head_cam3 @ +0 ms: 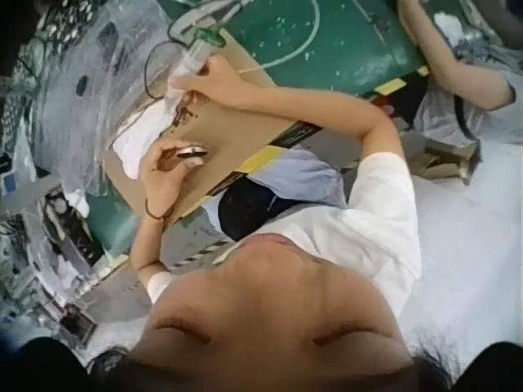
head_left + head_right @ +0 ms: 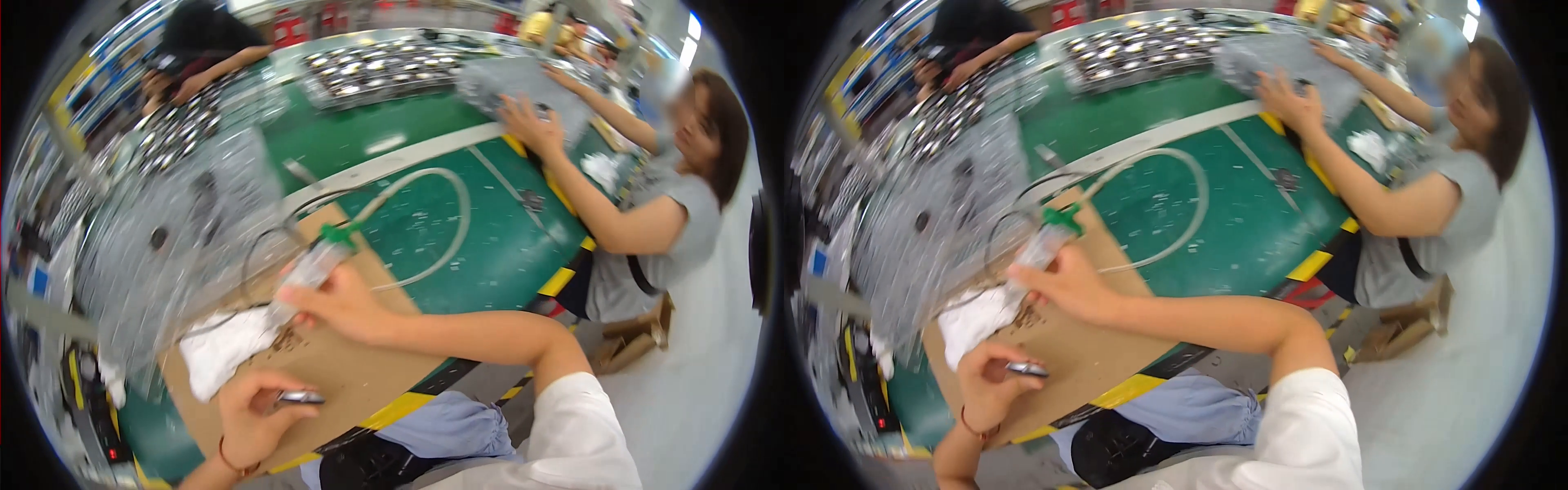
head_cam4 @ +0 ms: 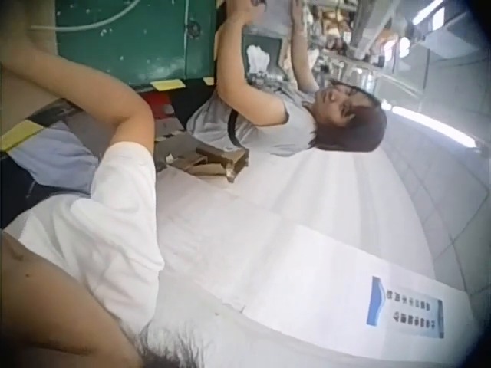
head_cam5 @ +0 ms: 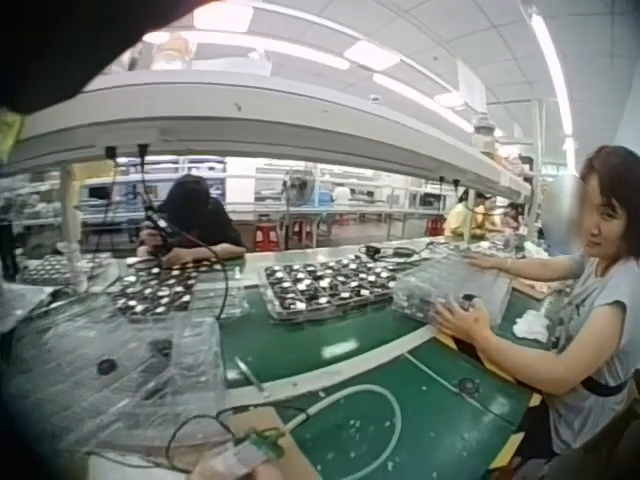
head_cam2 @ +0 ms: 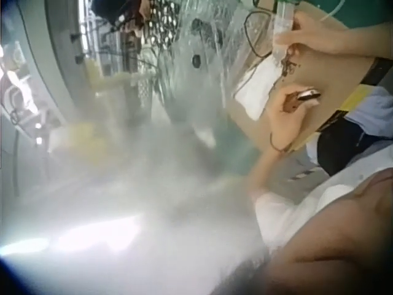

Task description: The person applies adhesive to smartwatch casings using a pneumatic dispenser, then assembles the smartwatch back components onto the casings.

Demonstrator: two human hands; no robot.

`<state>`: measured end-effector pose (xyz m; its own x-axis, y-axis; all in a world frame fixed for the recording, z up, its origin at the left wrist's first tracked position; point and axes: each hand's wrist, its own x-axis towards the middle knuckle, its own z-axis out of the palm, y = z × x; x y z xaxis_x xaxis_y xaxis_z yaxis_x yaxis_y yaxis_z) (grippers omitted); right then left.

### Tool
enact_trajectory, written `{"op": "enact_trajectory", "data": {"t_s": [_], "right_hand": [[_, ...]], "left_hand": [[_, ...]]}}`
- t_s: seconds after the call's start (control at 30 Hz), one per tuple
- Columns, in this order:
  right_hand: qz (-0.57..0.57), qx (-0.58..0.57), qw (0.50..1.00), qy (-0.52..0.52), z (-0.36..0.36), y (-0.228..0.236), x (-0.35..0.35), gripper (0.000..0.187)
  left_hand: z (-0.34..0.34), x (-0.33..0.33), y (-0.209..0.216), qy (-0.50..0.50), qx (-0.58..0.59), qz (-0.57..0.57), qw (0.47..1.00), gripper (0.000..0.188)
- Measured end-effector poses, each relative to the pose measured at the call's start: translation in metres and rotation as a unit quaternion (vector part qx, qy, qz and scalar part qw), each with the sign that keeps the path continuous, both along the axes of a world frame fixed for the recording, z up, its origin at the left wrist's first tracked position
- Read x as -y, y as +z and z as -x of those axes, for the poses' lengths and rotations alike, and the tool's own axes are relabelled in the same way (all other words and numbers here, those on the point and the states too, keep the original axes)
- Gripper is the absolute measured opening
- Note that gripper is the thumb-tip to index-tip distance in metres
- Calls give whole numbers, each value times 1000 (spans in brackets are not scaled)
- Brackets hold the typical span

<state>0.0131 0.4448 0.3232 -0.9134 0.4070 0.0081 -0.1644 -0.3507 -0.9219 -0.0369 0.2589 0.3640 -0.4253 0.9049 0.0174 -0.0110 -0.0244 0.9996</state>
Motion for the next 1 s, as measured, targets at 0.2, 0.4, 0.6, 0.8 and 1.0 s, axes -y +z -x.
{"op": "enact_trajectory", "data": {"t_s": [0.2,0.4,0.6,0.8,1.0], "right_hand": [[-13,37,998,-43,-9,12,-1,29],[-45,92,994,-37,-6,19,2,31],[-94,91,990,-42,-7,16,3,32],[-121,58,989,-59,-12,19,4,36],[-44,-34,996,-71,-18,16,3,37]], "left_hand": [[12,4,-16,-14,-115,-7,993,22],[10,11,-24,14,-92,43,995,24],[17,8,-19,35,-205,42,977,29],[21,7,-16,43,-141,89,985,32],[27,3,-19,59,-248,32,966,32]]}}
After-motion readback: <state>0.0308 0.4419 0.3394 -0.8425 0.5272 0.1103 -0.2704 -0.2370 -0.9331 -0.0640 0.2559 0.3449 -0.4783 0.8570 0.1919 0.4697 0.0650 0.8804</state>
